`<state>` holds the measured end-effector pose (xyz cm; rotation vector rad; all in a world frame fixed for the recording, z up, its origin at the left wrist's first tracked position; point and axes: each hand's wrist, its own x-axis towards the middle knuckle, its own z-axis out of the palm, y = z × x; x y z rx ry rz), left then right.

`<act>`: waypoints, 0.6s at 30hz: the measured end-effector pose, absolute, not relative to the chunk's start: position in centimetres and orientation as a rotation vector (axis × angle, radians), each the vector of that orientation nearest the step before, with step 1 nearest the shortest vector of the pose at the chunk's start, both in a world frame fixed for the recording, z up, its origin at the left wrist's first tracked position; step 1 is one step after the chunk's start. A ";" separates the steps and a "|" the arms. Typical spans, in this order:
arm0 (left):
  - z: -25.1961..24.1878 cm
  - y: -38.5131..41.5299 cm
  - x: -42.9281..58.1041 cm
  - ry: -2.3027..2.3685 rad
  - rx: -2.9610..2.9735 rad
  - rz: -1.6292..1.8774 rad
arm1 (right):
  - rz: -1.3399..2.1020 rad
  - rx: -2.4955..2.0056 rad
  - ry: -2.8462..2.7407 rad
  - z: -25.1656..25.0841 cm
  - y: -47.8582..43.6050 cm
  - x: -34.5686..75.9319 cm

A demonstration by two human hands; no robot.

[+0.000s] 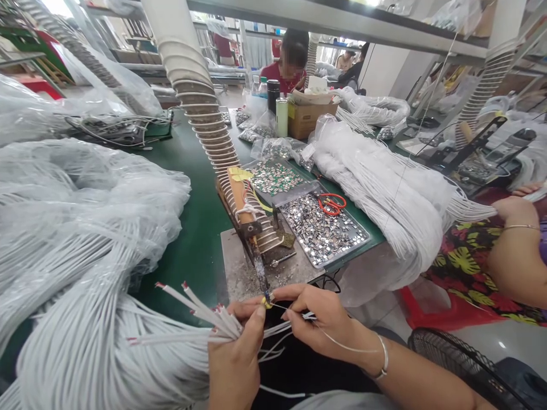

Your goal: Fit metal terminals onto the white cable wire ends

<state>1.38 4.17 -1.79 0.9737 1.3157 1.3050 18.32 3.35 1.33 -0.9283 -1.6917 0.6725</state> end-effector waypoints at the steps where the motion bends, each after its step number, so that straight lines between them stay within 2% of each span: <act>1: -1.8 4.2 1.4 1.316 0.971 1.309 | 0.676 -0.924 -1.692 1.3 3.4 18.3; 8: -1.1 4.4 1.8 1.344 0.959 1.301 | 0.688 -0.939 -1.717 1.1 3.4 18.5; 18: -2.8 3.6 1.5 1.414 1.085 1.277 | 0.717 -0.966 -1.745 0.8 2.9 18.9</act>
